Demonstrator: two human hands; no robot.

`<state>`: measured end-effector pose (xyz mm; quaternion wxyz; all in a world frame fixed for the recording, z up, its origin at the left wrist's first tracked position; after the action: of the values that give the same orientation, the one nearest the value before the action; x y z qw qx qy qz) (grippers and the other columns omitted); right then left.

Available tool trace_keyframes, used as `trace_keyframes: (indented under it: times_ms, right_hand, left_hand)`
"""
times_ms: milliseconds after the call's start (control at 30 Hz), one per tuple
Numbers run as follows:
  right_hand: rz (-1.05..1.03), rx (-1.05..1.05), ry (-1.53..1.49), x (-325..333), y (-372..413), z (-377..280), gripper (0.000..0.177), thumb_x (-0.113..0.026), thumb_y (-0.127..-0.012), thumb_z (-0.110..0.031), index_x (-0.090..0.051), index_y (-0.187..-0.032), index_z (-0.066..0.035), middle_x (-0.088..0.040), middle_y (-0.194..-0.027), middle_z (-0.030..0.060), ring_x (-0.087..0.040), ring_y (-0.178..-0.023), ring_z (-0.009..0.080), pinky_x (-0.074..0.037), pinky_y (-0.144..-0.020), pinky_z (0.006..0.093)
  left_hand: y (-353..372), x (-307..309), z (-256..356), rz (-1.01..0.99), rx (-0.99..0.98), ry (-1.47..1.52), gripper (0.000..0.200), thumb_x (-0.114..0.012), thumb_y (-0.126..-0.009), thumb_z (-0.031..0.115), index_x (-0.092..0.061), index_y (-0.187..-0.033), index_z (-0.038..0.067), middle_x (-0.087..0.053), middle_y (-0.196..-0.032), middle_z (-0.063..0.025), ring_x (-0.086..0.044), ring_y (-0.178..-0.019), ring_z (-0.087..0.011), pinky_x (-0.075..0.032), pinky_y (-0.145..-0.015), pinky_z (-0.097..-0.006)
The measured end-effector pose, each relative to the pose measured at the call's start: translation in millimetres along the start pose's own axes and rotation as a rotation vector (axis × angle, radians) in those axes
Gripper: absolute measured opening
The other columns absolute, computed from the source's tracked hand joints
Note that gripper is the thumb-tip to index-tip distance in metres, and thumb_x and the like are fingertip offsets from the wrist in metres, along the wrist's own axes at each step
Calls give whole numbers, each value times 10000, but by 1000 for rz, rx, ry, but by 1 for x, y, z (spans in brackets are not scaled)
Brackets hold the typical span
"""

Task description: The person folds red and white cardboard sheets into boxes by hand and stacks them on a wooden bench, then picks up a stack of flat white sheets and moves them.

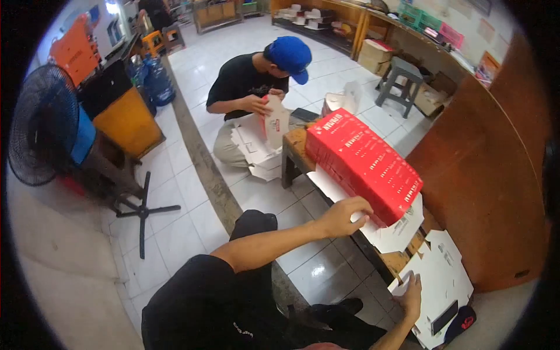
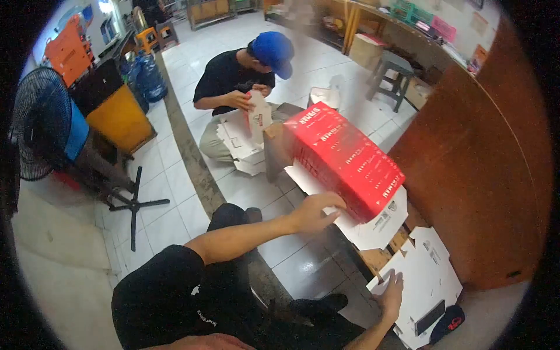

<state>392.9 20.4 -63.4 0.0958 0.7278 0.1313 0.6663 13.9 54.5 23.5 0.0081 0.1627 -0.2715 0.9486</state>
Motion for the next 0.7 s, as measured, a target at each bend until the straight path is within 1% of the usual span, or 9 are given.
trace_keyframes:
  times_ms: [33,133,167,267,367,467,533,600,700]
  right_hand:
    - [24,-7,-21,3,1,1,1138,-921,-457,-181,-326,-1419,-55,-255,-1484,261,-314,-1351,394,-342,-1087,411]
    - [50,148,-78,15,7,-3,774,-849,-577,-64,-514,-1271,9,-462,-1349,268,-461,-1271,333,-382,-1049,358]
    - [107,160,-271,24,11,-3,474,-767,-643,-15,-640,-1099,3,-594,-1165,274,-587,-1069,397,-453,-952,388]
    - [125,-88,-328,39,9,28,265,-670,-745,15,-666,-1010,28,-663,-1034,231,-668,-871,331,-513,-772,355]
    - [457,8,-452,57,9,44,194,-584,-857,-6,-653,-1034,33,-673,-986,184,-670,-764,251,-506,-655,316]
    - [840,-160,-500,106,39,24,171,-555,-922,-57,-645,-1037,32,-670,-940,135,-637,-763,184,-502,-655,291]
    - [1067,-95,-642,148,76,-2,192,-573,-941,-122,-637,-1054,20,-661,-906,109,-589,-737,153,-491,-672,283]
    - [1232,-167,-279,182,119,4,240,-610,-928,-185,-625,-1054,19,-650,-895,99,-586,-746,155,-486,-684,276]
    - [1306,-220,-514,215,192,-6,277,-619,-922,-226,-610,-1030,29,-647,-869,122,-591,-725,202,-475,-667,292]
  left_hand:
    - [6,-4,-4,-19,10,6,183,-604,-840,112,-613,-996,16,-627,-999,-126,-622,-919,-269,-496,-813,-360]
    - [14,-11,-11,-92,26,11,165,-590,-850,125,-614,-970,14,-627,-954,-120,-626,-856,-258,-497,-754,-353]
    - [15,-12,-10,-127,32,8,164,-587,-853,132,-615,-964,14,-626,-943,-120,-625,-845,-257,-495,-742,-353]
    - [17,-22,-14,-190,22,4,167,-587,-852,150,-620,-953,20,-624,-916,-116,-619,-816,-264,-492,-720,-368]
    - [18,-25,-13,-220,8,-11,164,-594,-847,157,-627,-942,28,-626,-913,-119,-620,-823,-276,-493,-726,-380]
    - [17,-25,-10,-214,9,-19,169,-604,-847,176,-639,-932,34,-631,-898,-128,-624,-830,-292,-495,-732,-387]
    - [17,-27,-11,-218,4,-32,182,-612,-848,191,-648,-934,35,-638,-894,-136,-629,-837,-298,-498,-737,-386]
    - [18,-28,-14,-222,-5,-2,192,-622,-852,199,-657,-942,33,-649,-898,-147,-635,-846,-308,-502,-755,-388]
    - [17,-25,-3,-316,49,12,185,-612,-865,158,-664,-970,15,-663,-956,-151,-649,-890,-282,-504,-798,-353]
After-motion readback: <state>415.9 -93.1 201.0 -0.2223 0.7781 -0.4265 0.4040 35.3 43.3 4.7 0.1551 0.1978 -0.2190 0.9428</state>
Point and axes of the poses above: each hand's wrist, its own y-axis away from the middle knuckle, its own x-axis out of the back of the hand, z = x × y, the point moved 6 cm from there along -y, towards the middle knuckle
